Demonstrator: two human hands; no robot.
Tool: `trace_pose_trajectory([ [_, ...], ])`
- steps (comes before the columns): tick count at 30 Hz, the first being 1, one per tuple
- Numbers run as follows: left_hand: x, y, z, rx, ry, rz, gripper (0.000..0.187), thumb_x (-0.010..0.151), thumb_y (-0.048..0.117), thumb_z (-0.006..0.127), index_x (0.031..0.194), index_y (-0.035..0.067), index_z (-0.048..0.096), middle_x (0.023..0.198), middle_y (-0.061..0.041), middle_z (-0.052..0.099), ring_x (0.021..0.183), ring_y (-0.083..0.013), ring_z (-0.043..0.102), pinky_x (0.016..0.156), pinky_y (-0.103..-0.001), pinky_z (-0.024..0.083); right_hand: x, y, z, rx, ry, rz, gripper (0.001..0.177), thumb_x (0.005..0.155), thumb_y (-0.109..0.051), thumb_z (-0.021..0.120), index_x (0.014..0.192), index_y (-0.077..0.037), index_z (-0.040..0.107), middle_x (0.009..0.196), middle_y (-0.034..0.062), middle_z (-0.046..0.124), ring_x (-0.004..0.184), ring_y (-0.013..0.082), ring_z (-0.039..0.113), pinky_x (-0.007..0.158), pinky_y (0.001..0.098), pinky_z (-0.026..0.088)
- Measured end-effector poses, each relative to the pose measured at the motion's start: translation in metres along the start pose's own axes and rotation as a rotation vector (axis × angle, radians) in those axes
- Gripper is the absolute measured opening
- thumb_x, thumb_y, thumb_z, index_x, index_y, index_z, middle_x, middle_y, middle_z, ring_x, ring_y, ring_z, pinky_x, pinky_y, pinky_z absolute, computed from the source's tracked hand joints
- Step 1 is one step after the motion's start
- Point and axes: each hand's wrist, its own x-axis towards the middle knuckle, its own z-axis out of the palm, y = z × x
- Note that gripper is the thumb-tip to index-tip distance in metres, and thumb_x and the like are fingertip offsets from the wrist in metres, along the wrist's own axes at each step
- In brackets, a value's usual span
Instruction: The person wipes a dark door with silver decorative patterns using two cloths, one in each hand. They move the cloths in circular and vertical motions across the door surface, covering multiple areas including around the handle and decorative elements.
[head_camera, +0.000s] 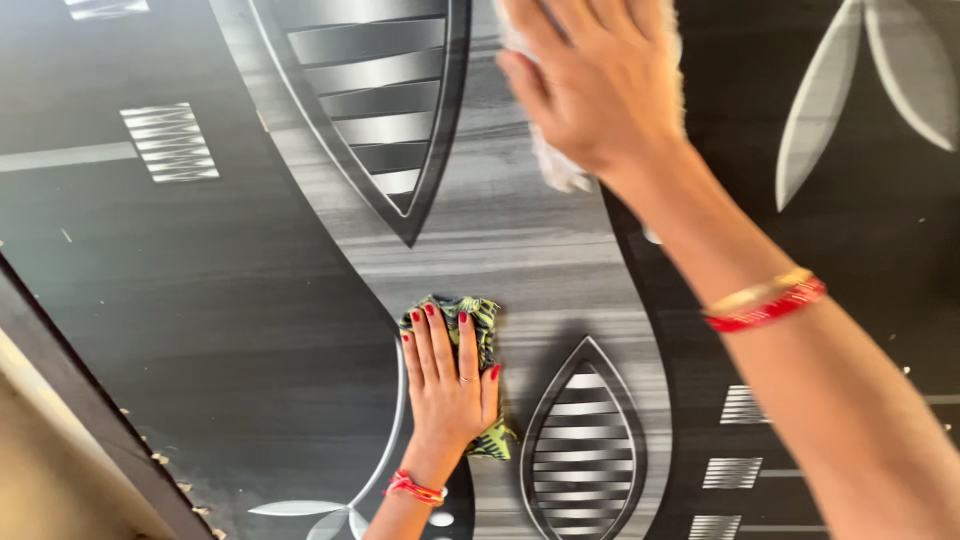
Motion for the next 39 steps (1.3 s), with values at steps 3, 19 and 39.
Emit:
trace_pose_trajectory([
  [3, -0.009, -0.002, 0.005, -0.025, 0.028, -0.062, 0.071, 0.102, 0.037, 0.05, 0.155, -0.008, 0.034, 0.16, -0.039, 0.026, 0.152, -0.0551, 0.023, 0.126, -0.061, 0.018, -0.015, -0.02, 0.03, 0.01, -0.031, -0.198, 0.052, 0.107, -0.034, 0.053, 0.155, -0.016, 0.047, 0.156, 0.0027, 0.05, 0.145, 0.0247, 0.043, 0.123, 0.0508, 0.026],
  [19, -0.046, -0.095, -0.032, -0.008, 0.101, -0.37, 0.072, 0.099, 0.023, 0.046, 0.157, -0.014, 0.024, 0.165, -0.039, 0.015, 0.156, -0.0551, 0.011, 0.129, -0.061, 0.009, -0.186, 0.095, 0.048, -0.181, -0.24, -0.345, 0.056, 0.093, -0.028, 0.056, 0.148, -0.021, 0.045, 0.147, -0.0015, 0.055, 0.134, 0.019, 0.053, 0.118, 0.0474, 0.041],
  [39, 0.177, 0.031, -0.019, -0.24, 0.036, 0.101, 0.066, 0.099, 0.029, 0.059, 0.158, 0.01, 0.038, 0.167, -0.027, 0.021, 0.159, -0.0457, 0.016, 0.132, -0.059, 0.013, -0.261, -0.017, 0.119, -0.174, -0.24, -0.861, 0.062, 0.103, -0.046, 0.043, 0.161, -0.027, 0.035, 0.166, -0.0086, 0.037, 0.151, 0.0077, 0.032, 0.125, 0.0405, 0.025],
])
